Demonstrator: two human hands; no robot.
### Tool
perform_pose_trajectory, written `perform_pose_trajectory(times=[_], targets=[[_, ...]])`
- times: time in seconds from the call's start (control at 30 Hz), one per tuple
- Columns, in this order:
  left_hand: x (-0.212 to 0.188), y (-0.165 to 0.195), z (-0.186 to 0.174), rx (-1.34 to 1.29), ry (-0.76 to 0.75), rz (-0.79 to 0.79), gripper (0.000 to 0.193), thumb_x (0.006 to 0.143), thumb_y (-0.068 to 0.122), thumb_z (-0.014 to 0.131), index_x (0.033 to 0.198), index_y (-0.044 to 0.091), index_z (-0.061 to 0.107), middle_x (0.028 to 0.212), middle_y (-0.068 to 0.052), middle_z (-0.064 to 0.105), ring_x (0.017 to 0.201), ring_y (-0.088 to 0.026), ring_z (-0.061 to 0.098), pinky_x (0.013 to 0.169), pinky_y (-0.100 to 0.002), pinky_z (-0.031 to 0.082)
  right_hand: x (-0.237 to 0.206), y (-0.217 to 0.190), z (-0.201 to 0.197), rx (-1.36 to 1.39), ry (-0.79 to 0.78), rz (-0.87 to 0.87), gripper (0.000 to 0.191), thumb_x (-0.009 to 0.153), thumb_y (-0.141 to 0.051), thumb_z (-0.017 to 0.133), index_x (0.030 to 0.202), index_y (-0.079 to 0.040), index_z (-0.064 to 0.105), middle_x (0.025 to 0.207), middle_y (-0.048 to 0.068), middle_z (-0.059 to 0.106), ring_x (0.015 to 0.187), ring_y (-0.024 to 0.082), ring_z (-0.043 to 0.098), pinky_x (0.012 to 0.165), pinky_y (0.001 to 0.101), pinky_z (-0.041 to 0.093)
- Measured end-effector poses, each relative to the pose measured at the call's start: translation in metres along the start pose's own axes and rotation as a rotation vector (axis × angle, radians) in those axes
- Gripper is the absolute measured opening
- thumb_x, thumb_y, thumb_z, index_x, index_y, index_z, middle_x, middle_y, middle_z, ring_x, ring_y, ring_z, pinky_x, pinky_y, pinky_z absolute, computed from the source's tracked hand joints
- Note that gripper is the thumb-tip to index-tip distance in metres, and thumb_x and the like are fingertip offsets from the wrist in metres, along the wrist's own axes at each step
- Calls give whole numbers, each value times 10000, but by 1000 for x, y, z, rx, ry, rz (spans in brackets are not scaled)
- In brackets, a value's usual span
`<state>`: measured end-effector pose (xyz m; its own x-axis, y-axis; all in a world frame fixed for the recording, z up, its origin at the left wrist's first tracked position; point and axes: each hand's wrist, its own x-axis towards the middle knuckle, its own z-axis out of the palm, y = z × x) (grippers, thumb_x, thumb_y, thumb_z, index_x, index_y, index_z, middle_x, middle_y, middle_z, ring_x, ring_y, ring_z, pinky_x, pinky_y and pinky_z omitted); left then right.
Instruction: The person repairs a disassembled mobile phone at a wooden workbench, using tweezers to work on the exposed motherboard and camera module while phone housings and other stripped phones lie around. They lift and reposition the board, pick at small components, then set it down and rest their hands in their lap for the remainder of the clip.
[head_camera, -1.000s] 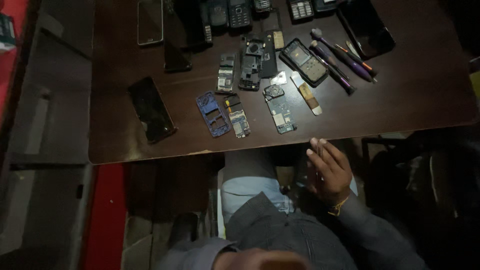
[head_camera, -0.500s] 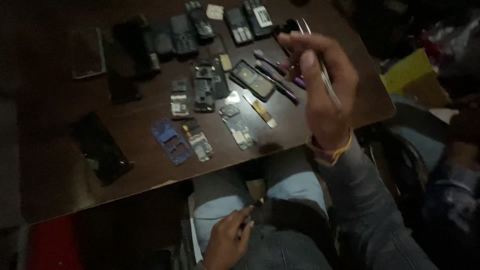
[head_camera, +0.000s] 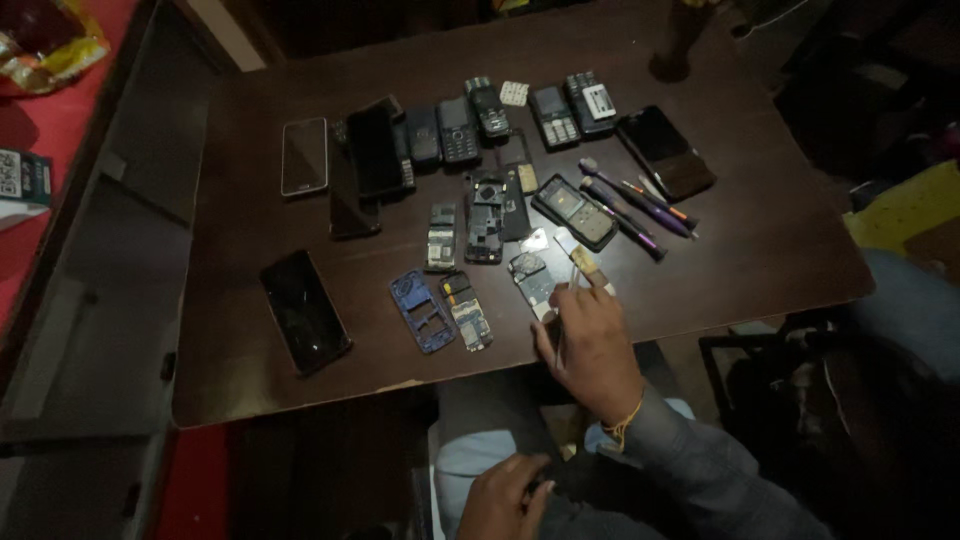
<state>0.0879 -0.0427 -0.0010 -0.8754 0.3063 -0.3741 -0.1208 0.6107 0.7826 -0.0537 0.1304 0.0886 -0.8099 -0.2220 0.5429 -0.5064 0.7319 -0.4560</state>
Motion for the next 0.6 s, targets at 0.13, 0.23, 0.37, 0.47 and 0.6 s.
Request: perform_pose_trajectory(times=[0.13, 0.23, 0.37, 0.47, 0.6], targets=[[1, -25, 10, 20, 64, 120, 338, 970, 137, 694, 1289, 29, 676, 984, -183, 719, 830, -248, 743, 716, -380, 619, -12, 7, 2, 10, -7, 13, 359, 795, -112, 799, 1075, 8, 609, 978, 192, 648, 951, 408, 590, 854, 498, 476], [4, -48, 19, 8, 93, 119, 326, 981, 147, 673, 1293, 52, 681, 919, -164, 726, 752, -229, 734, 678, -378, 616, -17, 18, -5, 12, 128, 6, 335, 833, -118, 783, 1106, -2, 629, 1049, 187, 673, 977, 391, 609, 863, 482, 490], [8, -72, 29, 54, 94, 84, 275, 983, 179, 670, 1236, 75, 697, 877, -127, 723, 689, -206, 719, 650, -389, 610, 0, 51, -46, -42, 437, 115, 281, 965, -55, 691, 1239, -1, 665, 1099, 169, 683, 1005, 320, 653, 883, 432, 521], [12, -78, 34, 66, 115, 55, 247, 999, 209, 663, 1211, 94, 715, 843, -124, 724, 644, -204, 711, 648, -378, 610, 25, 69, -76, 200, 482, 239, 230, 1070, -86, 621, 1284, -5, 648, 1119, 132, 684, 987, 201, 667, 855, 348, 541], [21, -78, 32, 90, 196, 189, 241, 996, 193, 676, 1208, 95, 735, 832, -128, 735, 687, -191, 740, 697, -366, 609, 12, 46, -82, 591, 326, 365, 234, 1110, -139, 496, 1234, -18, 652, 1101, 101, 721, 891, 141, 633, 780, 297, 533]])
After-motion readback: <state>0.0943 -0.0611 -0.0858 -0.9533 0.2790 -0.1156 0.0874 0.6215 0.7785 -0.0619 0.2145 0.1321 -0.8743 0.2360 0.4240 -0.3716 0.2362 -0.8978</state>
